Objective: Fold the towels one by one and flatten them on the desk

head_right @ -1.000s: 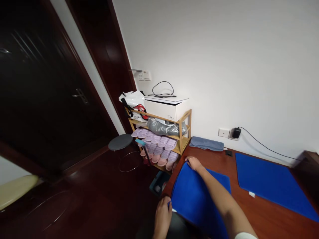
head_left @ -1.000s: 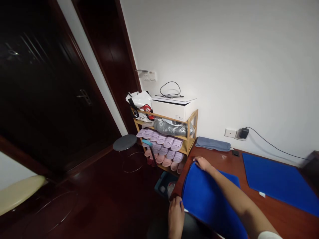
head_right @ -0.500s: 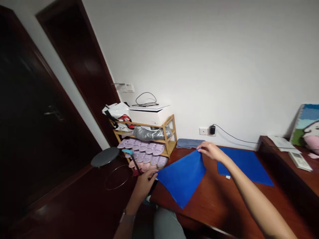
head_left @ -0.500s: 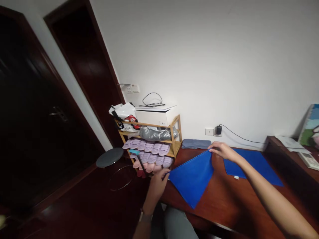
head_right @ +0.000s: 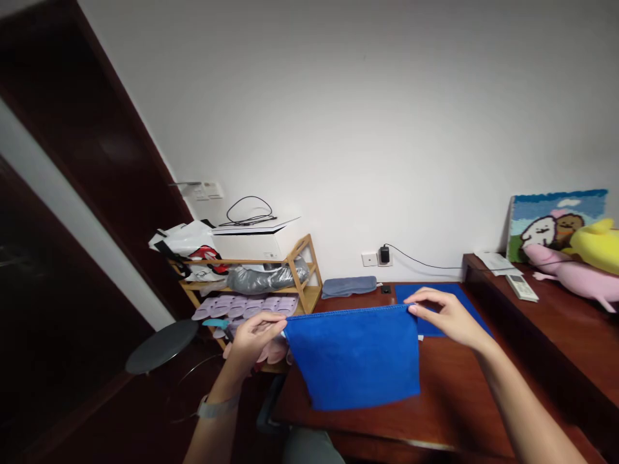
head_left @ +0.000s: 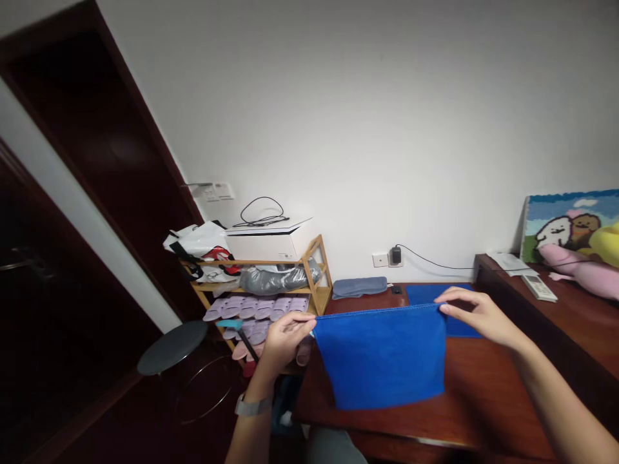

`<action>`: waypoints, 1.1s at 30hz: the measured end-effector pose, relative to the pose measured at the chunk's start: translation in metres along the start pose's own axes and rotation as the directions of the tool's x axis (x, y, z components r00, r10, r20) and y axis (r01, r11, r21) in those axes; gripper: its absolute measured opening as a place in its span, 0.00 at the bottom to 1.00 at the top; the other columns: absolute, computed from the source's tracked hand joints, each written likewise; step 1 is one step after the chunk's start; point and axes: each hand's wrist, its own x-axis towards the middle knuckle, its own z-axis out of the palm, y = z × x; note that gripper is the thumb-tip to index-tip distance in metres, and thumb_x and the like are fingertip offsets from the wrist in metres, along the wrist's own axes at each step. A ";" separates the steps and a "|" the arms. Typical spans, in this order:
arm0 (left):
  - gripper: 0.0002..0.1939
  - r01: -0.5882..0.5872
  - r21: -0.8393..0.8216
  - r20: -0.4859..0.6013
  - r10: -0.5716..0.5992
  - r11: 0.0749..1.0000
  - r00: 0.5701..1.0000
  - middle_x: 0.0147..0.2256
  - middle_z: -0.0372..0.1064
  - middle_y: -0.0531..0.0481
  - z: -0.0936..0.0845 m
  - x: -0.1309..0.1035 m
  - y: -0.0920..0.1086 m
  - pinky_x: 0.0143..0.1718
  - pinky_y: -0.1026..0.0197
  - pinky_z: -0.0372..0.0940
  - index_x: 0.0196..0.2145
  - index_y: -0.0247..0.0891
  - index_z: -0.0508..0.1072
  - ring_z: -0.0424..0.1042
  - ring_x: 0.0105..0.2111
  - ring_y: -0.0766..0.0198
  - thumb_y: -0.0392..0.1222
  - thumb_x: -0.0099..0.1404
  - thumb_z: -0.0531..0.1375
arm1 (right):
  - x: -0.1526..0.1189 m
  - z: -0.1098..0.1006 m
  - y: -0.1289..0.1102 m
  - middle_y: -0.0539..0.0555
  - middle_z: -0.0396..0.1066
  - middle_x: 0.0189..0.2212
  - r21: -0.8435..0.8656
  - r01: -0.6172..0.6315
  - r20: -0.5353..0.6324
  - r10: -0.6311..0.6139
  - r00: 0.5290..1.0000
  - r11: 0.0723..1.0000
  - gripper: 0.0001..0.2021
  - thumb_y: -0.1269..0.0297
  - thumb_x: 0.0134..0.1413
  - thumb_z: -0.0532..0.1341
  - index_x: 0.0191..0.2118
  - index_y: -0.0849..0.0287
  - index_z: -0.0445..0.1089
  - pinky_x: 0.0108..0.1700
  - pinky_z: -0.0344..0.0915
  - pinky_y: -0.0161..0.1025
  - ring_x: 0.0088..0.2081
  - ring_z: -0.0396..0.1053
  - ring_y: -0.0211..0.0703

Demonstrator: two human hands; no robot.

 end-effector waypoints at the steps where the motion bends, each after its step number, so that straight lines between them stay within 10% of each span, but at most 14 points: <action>1: 0.14 0.009 -0.002 0.001 -0.009 1.000 1.000 0.30 0.82 0.47 0.002 0.000 0.000 0.37 0.57 0.78 0.29 0.40 0.81 0.82 0.33 0.54 0.53 0.52 0.72 | -0.004 -0.001 0.000 0.58 0.81 0.39 0.001 -0.001 -0.007 0.001 1.000 1.000 0.22 0.38 0.55 0.68 0.38 0.54 0.83 0.46 0.75 0.45 0.43 0.77 0.52; 11: 0.17 0.045 -0.034 -0.008 -0.045 0.998 0.999 0.30 0.82 0.46 0.023 0.009 0.003 0.35 0.58 0.77 0.30 0.39 0.80 0.82 0.32 0.55 0.55 0.51 0.72 | -0.025 -0.003 0.004 0.57 0.81 0.38 -0.029 -0.029 -0.144 0.025 0.989 0.999 0.22 0.38 0.55 0.68 0.37 0.53 0.83 0.44 0.77 0.44 0.41 0.77 0.51; 22: 0.09 -0.105 -0.145 -0.121 0.088 0.984 0.989 0.34 0.81 0.49 0.030 -0.002 0.050 0.42 0.58 0.77 0.29 0.42 0.77 0.80 0.37 0.57 0.47 0.53 0.70 | -0.062 -0.020 -0.034 0.56 0.80 0.35 -0.098 0.041 -0.389 -0.076 0.918 0.994 0.16 0.42 0.54 0.71 0.33 0.50 0.81 0.44 0.77 0.43 0.39 0.76 0.49; 33: 0.08 -0.083 -0.201 -0.037 0.077 0.976 0.996 0.34 0.81 0.49 0.020 -0.038 0.030 0.34 0.61 0.75 0.30 0.42 0.79 0.80 0.35 0.58 0.46 0.60 0.71 | -0.097 -0.021 -0.012 0.55 0.79 0.36 -0.121 0.058 -0.407 -0.103 0.907 0.991 0.10 0.49 0.54 0.72 0.33 0.48 0.81 0.40 0.76 0.42 0.39 0.77 0.51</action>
